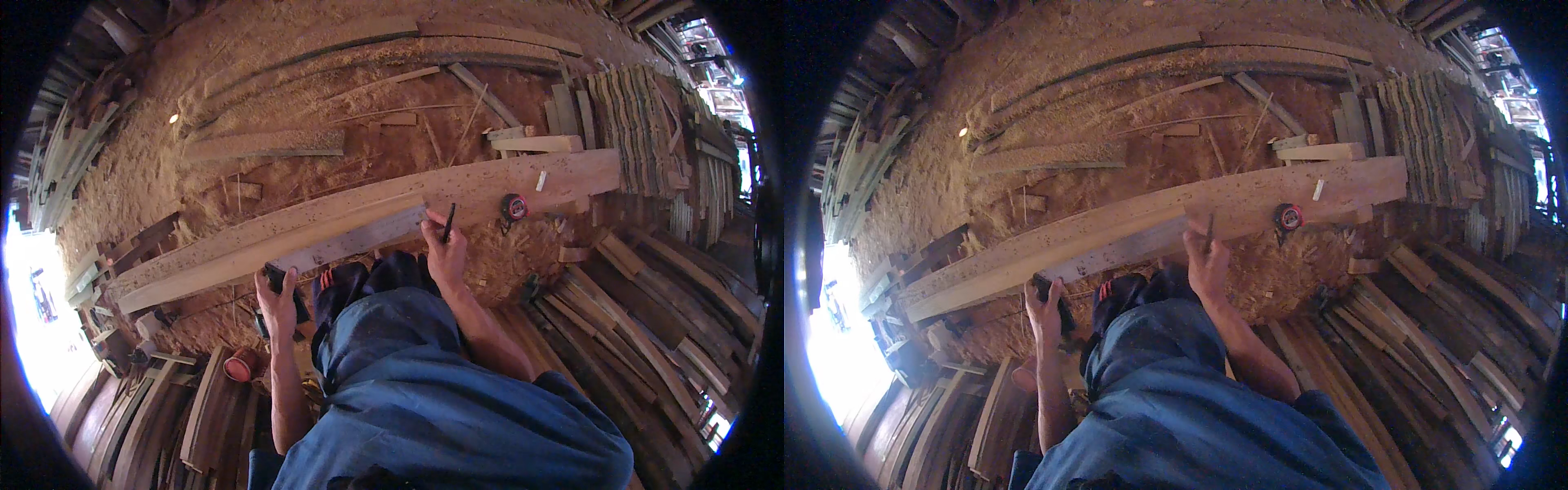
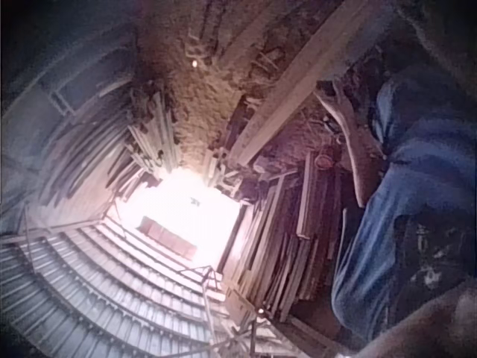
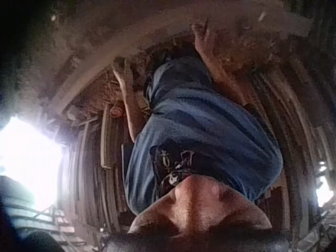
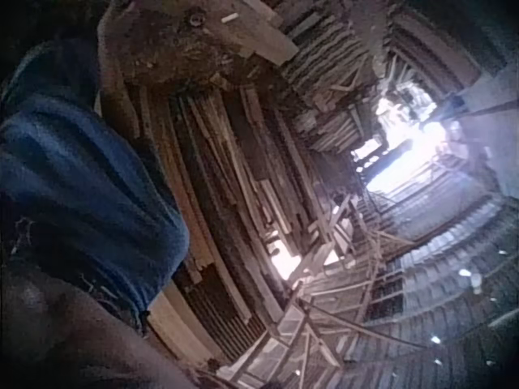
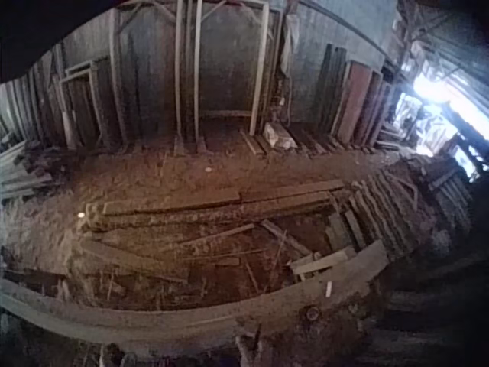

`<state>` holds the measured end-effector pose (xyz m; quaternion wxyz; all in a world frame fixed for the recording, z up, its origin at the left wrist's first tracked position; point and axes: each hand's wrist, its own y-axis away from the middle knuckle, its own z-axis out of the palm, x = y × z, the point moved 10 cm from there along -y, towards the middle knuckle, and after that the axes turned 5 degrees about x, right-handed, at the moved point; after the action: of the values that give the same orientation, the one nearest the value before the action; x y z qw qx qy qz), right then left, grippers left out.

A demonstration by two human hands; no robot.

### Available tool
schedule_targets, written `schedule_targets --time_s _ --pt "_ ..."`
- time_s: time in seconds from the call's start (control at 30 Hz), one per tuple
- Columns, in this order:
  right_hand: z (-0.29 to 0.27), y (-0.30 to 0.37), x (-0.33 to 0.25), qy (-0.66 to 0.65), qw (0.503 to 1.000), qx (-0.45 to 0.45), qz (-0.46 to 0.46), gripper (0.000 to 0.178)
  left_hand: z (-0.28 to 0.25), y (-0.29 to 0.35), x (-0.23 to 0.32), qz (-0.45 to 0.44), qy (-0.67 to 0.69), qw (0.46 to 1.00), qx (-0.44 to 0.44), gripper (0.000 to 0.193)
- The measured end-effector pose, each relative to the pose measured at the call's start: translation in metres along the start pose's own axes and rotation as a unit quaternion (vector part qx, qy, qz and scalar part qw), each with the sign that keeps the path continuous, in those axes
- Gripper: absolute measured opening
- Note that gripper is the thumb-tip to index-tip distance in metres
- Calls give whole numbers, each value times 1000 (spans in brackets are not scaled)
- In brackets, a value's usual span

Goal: The person measures and marks a long wooden plank using a metal square and a tape measure, then uses a circular saw to cut the plank. The person repeats the measuring and marking process on the same plank.

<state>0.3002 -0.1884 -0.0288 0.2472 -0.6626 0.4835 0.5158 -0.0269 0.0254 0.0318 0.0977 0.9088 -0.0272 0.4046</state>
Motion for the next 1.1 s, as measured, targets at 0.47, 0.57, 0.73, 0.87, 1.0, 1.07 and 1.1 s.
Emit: schedule_targets --time_s 0.47,0.57,0.73,0.87,1.0,1.07,1.1 --pt "0 -4 -12 93 993 -10 -76 29 16 11 -10 -89 -77 992 38 90" --pt "-1 -5 -16 119 986 -8 -118 29 17 9 -9 -100 -83 991 45 89" --pt "1 -6 -14 82 992 -18 -95 29 19 6 -20 -137 -92 986 32 90" --pt "1 -6 -15 83 992 -11 -92 29 17 7 -16 -110 -102 987 59 89" --pt "1 -8 -12 129 986 -21 -103 30 16 6 -13 -94 -102 988 70 85" --pt "0 -8 -10 114 988 -22 -99 31 16 5 -14 -99 -98 988 65 86" --pt "0 -8 -9 102 990 -22 -99 31 17 5 -17 -109 -94 988 60 87"
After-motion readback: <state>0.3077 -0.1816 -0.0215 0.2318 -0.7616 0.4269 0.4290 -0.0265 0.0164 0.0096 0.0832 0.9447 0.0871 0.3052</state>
